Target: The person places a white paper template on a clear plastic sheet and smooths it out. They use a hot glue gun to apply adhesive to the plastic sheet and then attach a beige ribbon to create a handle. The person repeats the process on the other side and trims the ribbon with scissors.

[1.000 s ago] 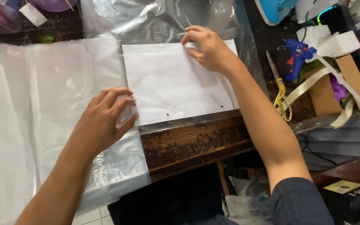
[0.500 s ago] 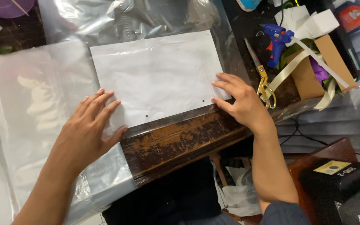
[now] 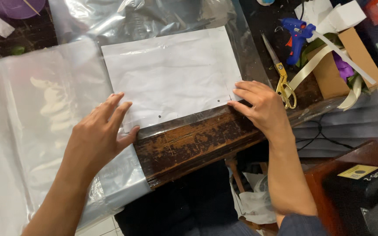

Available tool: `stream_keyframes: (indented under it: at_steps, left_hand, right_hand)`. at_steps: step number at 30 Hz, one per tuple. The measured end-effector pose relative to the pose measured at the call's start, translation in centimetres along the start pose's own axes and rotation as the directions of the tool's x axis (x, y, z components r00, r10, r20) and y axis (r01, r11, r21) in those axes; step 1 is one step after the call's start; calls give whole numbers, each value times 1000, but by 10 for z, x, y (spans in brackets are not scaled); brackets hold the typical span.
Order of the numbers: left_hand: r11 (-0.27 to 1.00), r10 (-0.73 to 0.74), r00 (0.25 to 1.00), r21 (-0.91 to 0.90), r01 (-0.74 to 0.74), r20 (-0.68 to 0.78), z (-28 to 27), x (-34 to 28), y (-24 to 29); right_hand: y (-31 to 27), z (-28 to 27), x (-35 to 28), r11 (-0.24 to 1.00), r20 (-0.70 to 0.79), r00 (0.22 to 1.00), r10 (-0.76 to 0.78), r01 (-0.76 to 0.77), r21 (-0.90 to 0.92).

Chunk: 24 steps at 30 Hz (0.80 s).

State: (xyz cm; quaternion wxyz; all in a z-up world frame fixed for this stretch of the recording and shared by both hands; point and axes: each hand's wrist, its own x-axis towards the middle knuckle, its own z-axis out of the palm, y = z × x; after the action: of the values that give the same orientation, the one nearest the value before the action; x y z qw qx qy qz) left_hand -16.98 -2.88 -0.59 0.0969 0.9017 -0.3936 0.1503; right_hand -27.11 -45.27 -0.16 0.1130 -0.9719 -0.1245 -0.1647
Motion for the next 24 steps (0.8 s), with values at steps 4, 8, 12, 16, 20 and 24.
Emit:
stream_keyframes:
  at_steps: [4, 8, 12, 16, 20, 24]
  left_hand:
    - [1000, -6, 1000, -12, 6, 16, -3, -1, -1]
    - [1000, 8, 1000, -18, -8, 10, -6, 0, 0]
    - [1000, -3, 1000, -30, 3, 10, -3, 0, -2]
    - [999, 4, 1000, -49, -4, 8, -5, 0, -4]
    - [994, 87, 996, -62, -89, -22, -4, 1, -8]
    - [982, 145, 988, -113, -150, -46, -7, 2, -11]
  right_hand:
    - [-2, 0, -2, 999, -14, 999, -31, 30, -42]
    - [-5, 1, -1, 997, -47, 998, -49, 46, -68]
    - [-9, 0, -1, 991, -79, 994, -75, 65, -118]
    - [-8, 1, -4, 993, -93, 993, -76, 66, -98]
    - [-2, 2, -10, 999, -74, 997, 7, -4, 32]
    - [6, 4, -15, 988, -79, 991, 110, -100, 119]
